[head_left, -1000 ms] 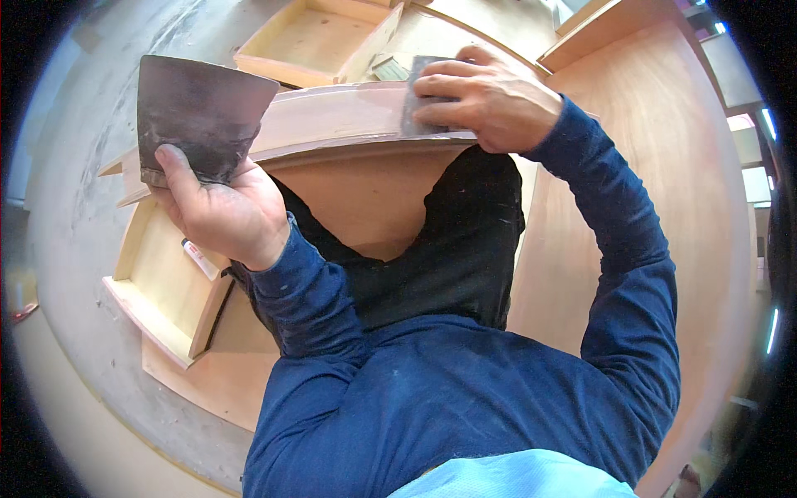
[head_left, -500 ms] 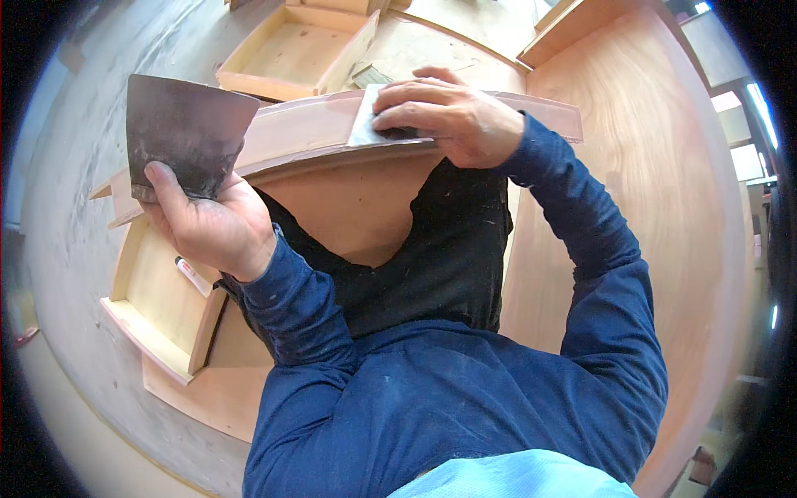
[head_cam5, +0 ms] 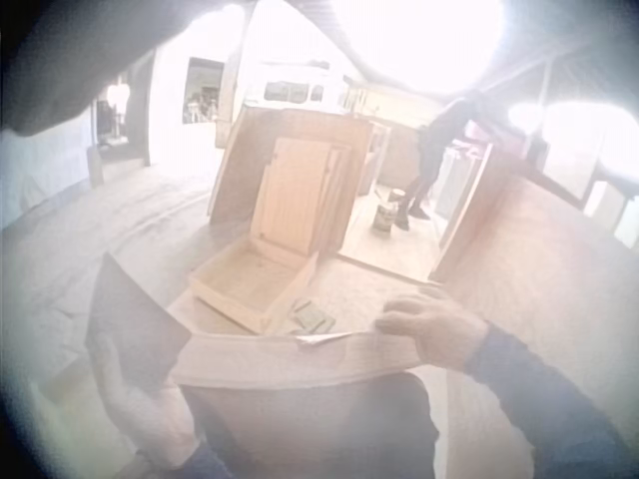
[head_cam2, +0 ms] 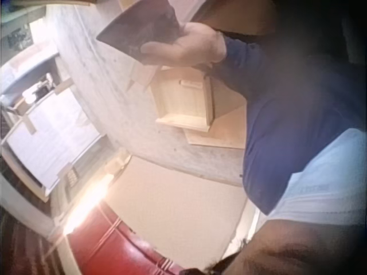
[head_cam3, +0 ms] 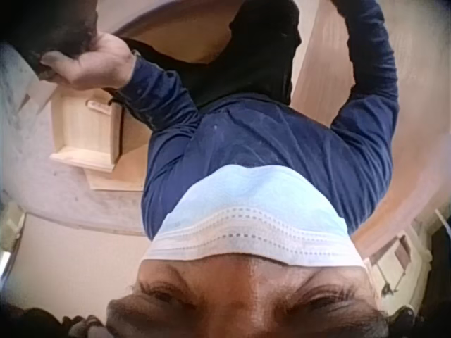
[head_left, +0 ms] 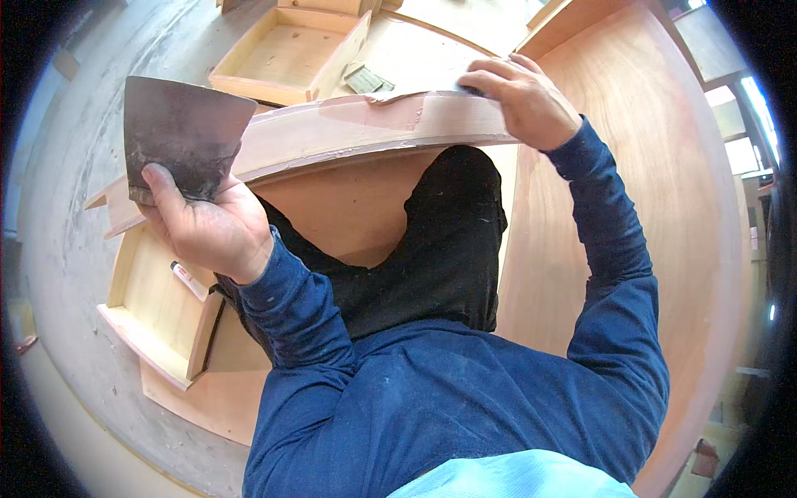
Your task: Applying wood filler to a wooden furniture piece using a putty knife and sandpaper.
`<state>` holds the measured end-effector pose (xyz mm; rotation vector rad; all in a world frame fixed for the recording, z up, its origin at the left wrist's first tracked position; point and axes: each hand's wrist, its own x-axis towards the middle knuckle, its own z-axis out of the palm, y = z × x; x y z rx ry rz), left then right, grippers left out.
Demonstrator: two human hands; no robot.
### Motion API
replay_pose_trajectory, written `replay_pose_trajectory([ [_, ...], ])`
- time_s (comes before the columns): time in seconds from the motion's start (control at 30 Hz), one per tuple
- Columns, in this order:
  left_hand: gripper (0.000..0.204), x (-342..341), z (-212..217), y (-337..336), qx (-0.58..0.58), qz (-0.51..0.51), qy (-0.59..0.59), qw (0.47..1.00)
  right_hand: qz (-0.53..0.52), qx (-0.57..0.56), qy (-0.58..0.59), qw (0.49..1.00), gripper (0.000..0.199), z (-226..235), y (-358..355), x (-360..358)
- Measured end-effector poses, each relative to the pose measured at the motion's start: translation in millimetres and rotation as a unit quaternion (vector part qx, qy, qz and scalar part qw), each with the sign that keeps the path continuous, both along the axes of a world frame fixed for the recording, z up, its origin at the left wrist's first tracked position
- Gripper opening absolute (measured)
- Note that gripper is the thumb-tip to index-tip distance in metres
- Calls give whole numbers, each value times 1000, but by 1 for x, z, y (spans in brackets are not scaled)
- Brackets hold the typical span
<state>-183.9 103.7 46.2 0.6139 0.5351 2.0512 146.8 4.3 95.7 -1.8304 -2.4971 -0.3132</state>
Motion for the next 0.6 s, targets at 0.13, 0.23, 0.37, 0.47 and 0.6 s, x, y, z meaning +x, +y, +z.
replay_pose_trajectory([
  [0.13, 41, 3, 0, 1, -14, -3, 2, 1000, 133, 73, -69, 986, 50, -14, 18, -48],
  [0.23, 40, 1, -1, 2, -3, -8, 10, 1000, 191, 85, -88, 974, 52, -26, 36, -75],
  [0.37, 40, -2, -3, 3, -3, -13, 10, 1000, 217, 63, -66, 972, 52, -30, 44, -79],
  [0.47, 40, -1, -5, 5, 11, -11, 24, 1000, 194, 35, -72, 978, 54, -26, 34, -64],
  [0.6, 41, 3, -8, 7, -2, -11, 11, 1000, 138, -2, -92, 986, 56, -19, 10, -36],
])
